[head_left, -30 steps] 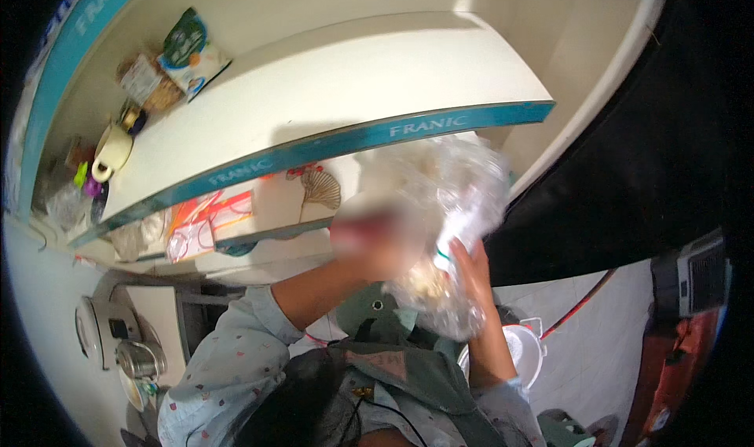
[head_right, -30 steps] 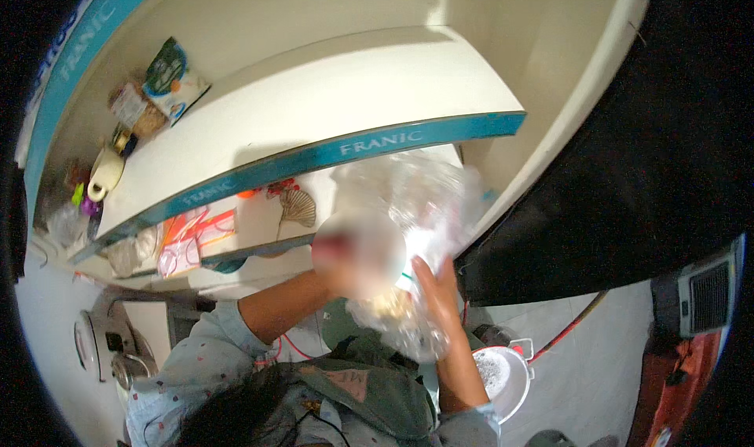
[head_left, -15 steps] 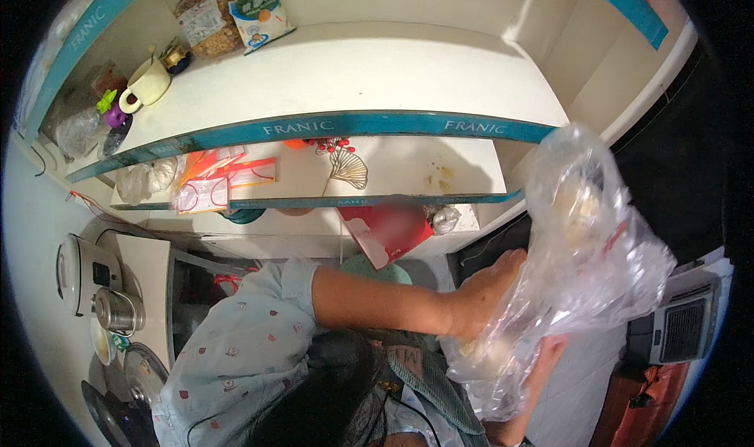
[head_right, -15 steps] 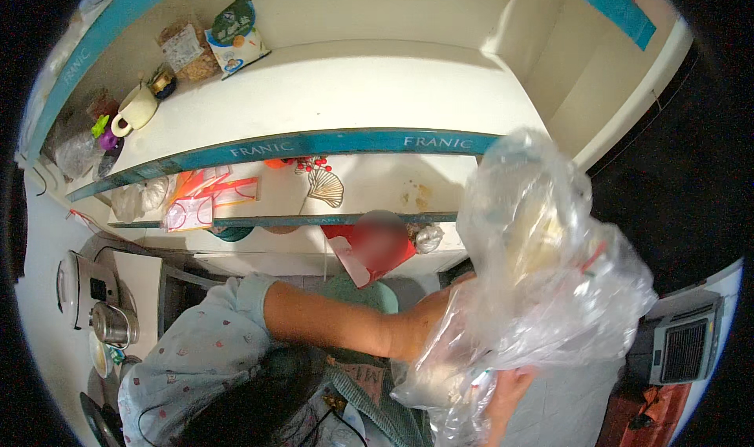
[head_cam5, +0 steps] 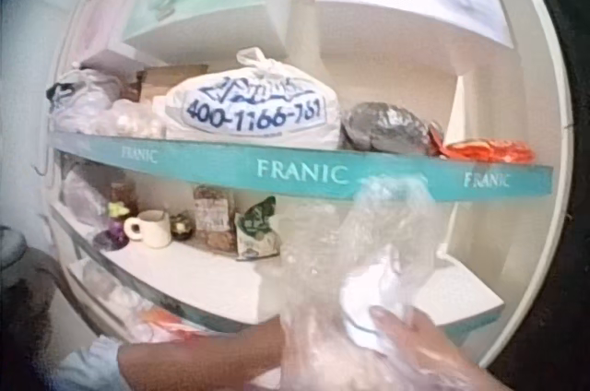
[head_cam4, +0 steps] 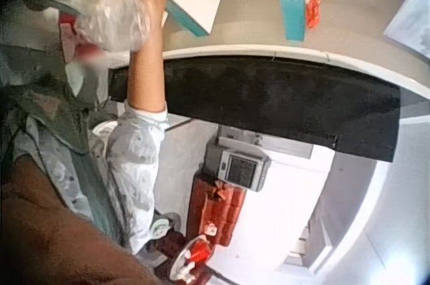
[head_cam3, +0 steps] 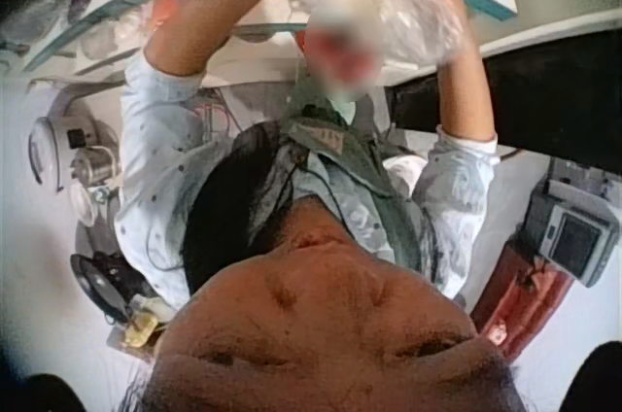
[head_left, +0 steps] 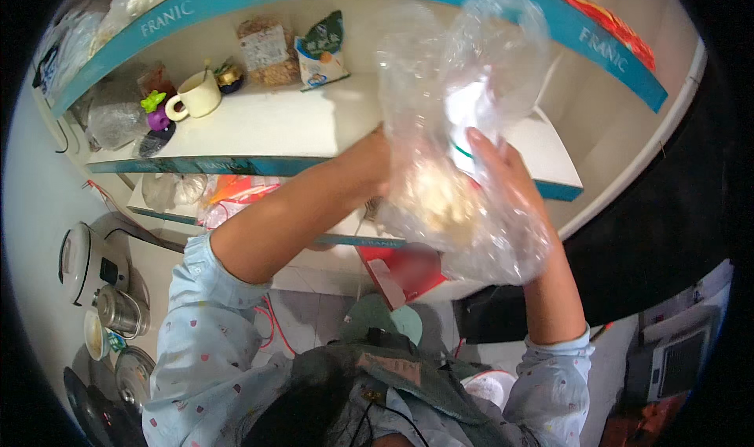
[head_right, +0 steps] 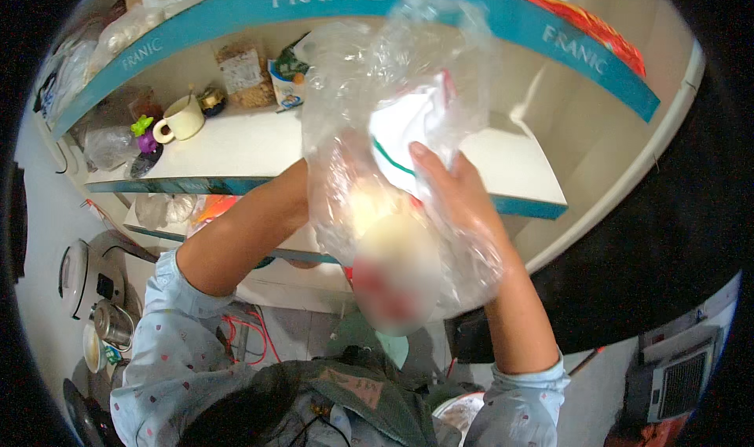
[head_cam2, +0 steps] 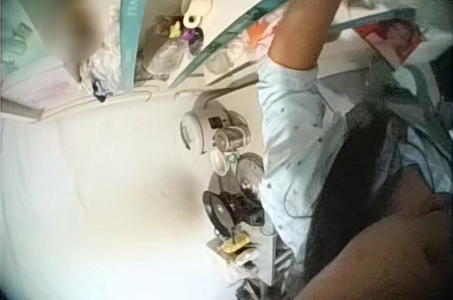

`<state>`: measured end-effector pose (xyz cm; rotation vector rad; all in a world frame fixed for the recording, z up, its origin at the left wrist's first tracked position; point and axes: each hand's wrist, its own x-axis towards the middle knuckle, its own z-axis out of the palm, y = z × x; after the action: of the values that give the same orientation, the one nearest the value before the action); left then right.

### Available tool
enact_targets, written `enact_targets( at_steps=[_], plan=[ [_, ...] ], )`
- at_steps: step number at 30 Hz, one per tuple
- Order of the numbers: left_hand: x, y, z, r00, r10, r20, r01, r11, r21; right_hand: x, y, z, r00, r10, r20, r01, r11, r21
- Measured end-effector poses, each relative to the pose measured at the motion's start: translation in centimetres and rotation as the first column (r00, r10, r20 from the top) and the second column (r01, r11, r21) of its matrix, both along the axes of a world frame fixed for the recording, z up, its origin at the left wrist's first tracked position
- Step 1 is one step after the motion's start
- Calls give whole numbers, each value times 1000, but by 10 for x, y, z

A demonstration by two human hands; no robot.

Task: The person wipes the interior surfaces of a white shelving unit with a cloth, repeatedly dipping the cloth into a bucket of water. They remove and reposition several items including a red box, plastic bags, and a mug to access different areas, then wipe the shelves and side panels.

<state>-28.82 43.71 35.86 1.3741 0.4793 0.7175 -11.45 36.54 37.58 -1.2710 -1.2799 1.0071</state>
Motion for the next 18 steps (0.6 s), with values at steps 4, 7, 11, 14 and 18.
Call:
enact_targets(
  at_steps=[4, 7, 11, 14, 18],
  plan=[
    [-49, 52, 8, 995, 77, -69, -82, 994, -76, -37, 80, -15, 981, 183, -58, -185, 982, -40],
    [-94, 96, 3, 999, 38, -36, -41, 993, -107, -72, 112, -17, 958, 218, -185, -233, 971, -62],
    [-123, 135, -1, 962, 208, -176, -199, 978, 68, -91, 149, -34, 997, 76, 29, -77, 996, 40],
    [-139, 141, -4, 908, 338, -246, -274, 926, 260, -85, 157, -31, 993, 85, 86, -82, 996, -41],
    [-169, 126, -6, 831, 503, -237, -368, 817, 444, -74, 156, -11, 918, 58, 393, 20, 981, -192]
  ],
)
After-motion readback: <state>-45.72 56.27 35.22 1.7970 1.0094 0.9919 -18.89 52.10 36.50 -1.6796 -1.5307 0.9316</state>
